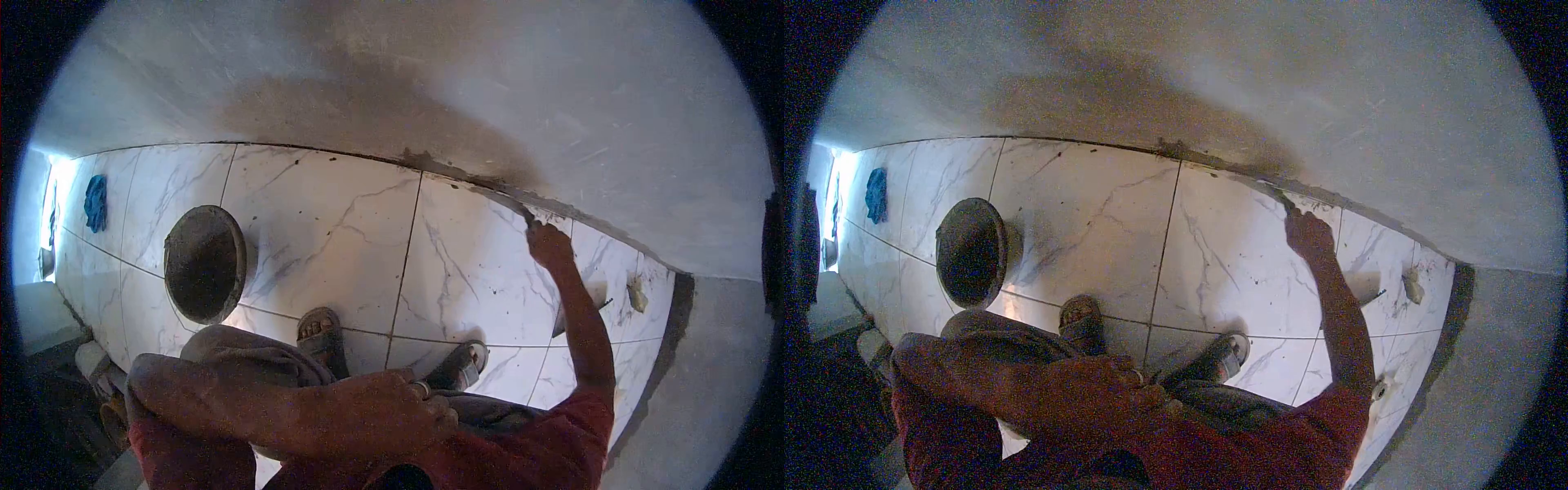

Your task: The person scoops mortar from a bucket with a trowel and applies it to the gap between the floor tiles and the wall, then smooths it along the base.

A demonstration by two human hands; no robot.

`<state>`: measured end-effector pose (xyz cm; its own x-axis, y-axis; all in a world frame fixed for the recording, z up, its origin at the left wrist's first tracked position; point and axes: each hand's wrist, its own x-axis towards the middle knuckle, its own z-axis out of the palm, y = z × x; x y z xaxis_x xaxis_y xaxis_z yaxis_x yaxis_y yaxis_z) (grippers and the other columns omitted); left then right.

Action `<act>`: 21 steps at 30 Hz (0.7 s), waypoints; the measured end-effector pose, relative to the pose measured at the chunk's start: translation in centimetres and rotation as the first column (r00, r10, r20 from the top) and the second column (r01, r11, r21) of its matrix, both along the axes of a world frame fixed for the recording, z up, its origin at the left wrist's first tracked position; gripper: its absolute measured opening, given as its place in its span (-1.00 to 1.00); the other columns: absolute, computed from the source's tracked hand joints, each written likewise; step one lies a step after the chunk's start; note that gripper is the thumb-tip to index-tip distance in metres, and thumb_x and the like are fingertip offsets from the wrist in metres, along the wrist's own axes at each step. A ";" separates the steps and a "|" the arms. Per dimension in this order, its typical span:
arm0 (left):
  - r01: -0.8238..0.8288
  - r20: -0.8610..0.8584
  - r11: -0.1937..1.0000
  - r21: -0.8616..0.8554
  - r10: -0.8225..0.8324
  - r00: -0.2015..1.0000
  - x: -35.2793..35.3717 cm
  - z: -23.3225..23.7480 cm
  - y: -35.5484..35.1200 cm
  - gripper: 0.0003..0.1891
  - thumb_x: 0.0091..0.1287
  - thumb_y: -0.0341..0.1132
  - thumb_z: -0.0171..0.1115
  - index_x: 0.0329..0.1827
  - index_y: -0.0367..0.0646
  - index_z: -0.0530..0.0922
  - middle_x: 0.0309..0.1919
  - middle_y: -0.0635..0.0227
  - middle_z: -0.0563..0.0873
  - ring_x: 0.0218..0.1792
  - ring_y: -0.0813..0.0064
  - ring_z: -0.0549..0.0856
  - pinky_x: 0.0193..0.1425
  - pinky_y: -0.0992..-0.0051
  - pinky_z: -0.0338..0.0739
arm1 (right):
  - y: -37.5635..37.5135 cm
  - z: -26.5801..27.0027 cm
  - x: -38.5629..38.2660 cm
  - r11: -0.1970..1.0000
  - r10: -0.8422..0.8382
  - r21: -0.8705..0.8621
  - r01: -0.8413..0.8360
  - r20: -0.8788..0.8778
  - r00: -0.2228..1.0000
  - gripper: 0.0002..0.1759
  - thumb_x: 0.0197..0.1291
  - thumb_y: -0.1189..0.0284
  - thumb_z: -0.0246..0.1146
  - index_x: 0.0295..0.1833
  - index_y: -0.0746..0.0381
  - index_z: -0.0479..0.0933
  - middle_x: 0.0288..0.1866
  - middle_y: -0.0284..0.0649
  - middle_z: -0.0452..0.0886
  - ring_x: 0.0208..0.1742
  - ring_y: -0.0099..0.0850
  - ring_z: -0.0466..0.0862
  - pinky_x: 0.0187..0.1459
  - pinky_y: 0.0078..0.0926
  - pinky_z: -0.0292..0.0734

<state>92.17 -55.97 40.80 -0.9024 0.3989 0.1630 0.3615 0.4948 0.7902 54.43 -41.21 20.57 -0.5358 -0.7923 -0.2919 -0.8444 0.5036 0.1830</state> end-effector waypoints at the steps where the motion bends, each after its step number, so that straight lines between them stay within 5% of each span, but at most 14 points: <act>1: -0.034 -0.028 0.999 0.040 0.035 0.999 0.3 -0.3 0.3 -0.61 0.14 -0.23 0.11 -0.02 -0.28 0.44 -0.35 0.10 0.64 -0.27 0.10 0.66 -0.28 0.23 0.58 | -0.7 -0.3 0.4 0.998 0.059 -0.014 -0.059 -0.013 0.998 -0.65 0.27 0.17 -0.05 -0.21 0.23 0.45 -0.39 0.08 0.58 -0.32 -0.01 0.64 -0.28 -0.03 0.55; 3: -0.133 -0.109 0.976 0.173 0.153 0.982 0.6 -1.9 1.7 -0.59 0.15 -0.23 0.11 0.01 -0.29 0.43 -0.34 0.08 0.64 -0.27 0.07 0.66 -0.29 0.21 0.58 | -1.5 -2.9 -1.1 0.996 0.084 -0.027 -0.087 -0.101 0.991 -0.76 0.23 0.32 -0.05 -0.16 0.18 0.47 -0.44 -0.01 0.60 -0.35 -0.10 0.66 -0.38 -0.13 0.60; 5: -0.049 0.005 0.998 0.041 0.049 0.999 0.2 -0.9 1.3 -0.62 0.14 -0.23 0.11 -0.04 -0.28 0.45 -0.35 0.10 0.64 -0.28 0.12 0.67 -0.27 0.24 0.58 | -2.2 -1.5 -2.1 0.973 0.217 -0.050 -0.224 -0.129 0.968 -0.74 0.23 0.32 -0.06 -0.17 0.20 0.49 -0.39 0.00 0.61 -0.29 -0.12 0.67 -0.31 -0.07 0.59; 7: -0.011 0.059 1.000 -0.026 0.012 0.998 -0.2 -0.2 1.1 -0.65 0.13 -0.22 0.12 -0.10 -0.28 0.47 -0.36 0.13 0.64 -0.29 0.16 0.67 -0.26 0.28 0.58 | -1.2 -2.4 -5.1 0.987 0.153 -0.050 -0.156 -0.051 0.987 -0.73 0.23 0.32 -0.04 -0.16 0.23 0.49 -0.36 -0.01 0.62 -0.28 -0.11 0.67 -0.31 -0.06 0.58; 9: -0.007 0.073 0.999 -0.050 0.011 0.997 -0.4 0.0 0.9 -0.68 0.13 -0.22 0.12 -0.15 -0.27 0.48 -0.37 0.15 0.65 -0.30 0.21 0.68 -0.24 0.31 0.58 | 0.1 -1.3 -5.9 0.982 0.186 0.012 -0.186 -0.080 0.979 -0.67 0.24 0.20 0.00 -0.05 0.20 0.46 -0.26 -0.03 0.59 -0.22 -0.04 0.62 -0.11 -0.03 0.50; 10: -0.010 0.083 0.998 -0.055 0.015 0.996 -0.3 0.2 0.8 -0.69 0.13 -0.22 0.13 -0.18 -0.27 0.49 -0.38 0.16 0.65 -0.30 0.23 0.68 -0.23 0.32 0.58 | 0.2 1.3 -4.2 0.961 0.238 -0.085 -0.262 -0.223 0.945 -0.73 0.23 0.27 0.01 -0.16 0.24 0.49 -0.37 -0.02 0.61 -0.35 -0.11 0.65 -0.41 -0.19 0.59; 13: -0.010 0.113 0.999 -0.053 0.016 0.994 -0.6 0.2 1.1 -0.71 0.12 -0.22 0.13 -0.23 -0.26 0.51 -0.39 0.19 0.65 -0.31 0.28 0.69 -0.22 0.36 0.58 | 2.1 2.6 -3.6 0.921 0.188 -0.317 -0.227 -0.148 0.971 -0.73 0.22 0.28 0.05 -0.18 0.26 0.47 -0.39 -0.03 0.60 -0.41 -0.13 0.64 -0.40 -0.21 0.60; 14: 0.020 0.082 0.995 -0.094 -0.012 0.997 -0.9 0.1 1.1 -0.73 0.12 -0.23 0.14 -0.25 -0.27 0.51 -0.38 0.20 0.65 -0.32 0.28 0.69 -0.24 0.36 0.59 | 2.4 1.7 -3.9 0.843 0.339 -0.396 -0.366 -0.138 0.931 -0.75 0.20 0.29 0.08 -0.20 0.27 0.45 -0.42 -0.03 0.58 -0.46 -0.14 0.63 -0.41 -0.19 0.60; 17: 0.068 0.061 0.994 -0.090 -0.063 0.996 -1.8 0.7 0.3 -0.76 0.12 -0.27 0.13 -0.28 -0.28 0.51 -0.38 0.21 0.65 -0.35 0.29 0.69 -0.28 0.37 0.60 | 0.6 -0.8 -2.3 0.975 0.200 -0.082 -0.205 -0.069 0.977 -0.74 0.21 0.27 0.06 -0.20 0.26 0.44 -0.38 0.01 0.56 -0.43 -0.11 0.64 -0.46 -0.14 0.59; 19: 0.082 0.077 0.996 -0.039 -0.079 0.994 -2.1 0.9 0.2 -0.78 0.12 -0.28 0.12 -0.29 -0.28 0.51 -0.38 0.21 0.66 -0.36 0.29 0.70 -0.31 0.37 0.60 | -0.6 -3.1 -1.3 0.959 0.210 -0.187 -0.214 -0.043 0.977 -0.74 0.22 0.28 0.03 -0.19 0.26 0.42 -0.38 0.02 0.56 -0.43 -0.09 0.64 -0.47 -0.15 0.59; 21: 0.219 0.108 0.961 -0.171 -0.203 0.973 -2.3 0.7 0.4 -0.77 0.12 -0.28 0.12 -0.28 -0.28 0.51 -0.36 0.20 0.65 -0.36 0.29 0.70 -0.33 0.38 0.59 | -3.1 -3.3 0.8 0.964 0.214 -0.160 -0.213 -0.011 0.977 -0.78 0.21 0.35 -0.01 -0.19 0.27 0.42 -0.38 0.00 0.56 -0.43 -0.09 0.64 -0.47 -0.14 0.59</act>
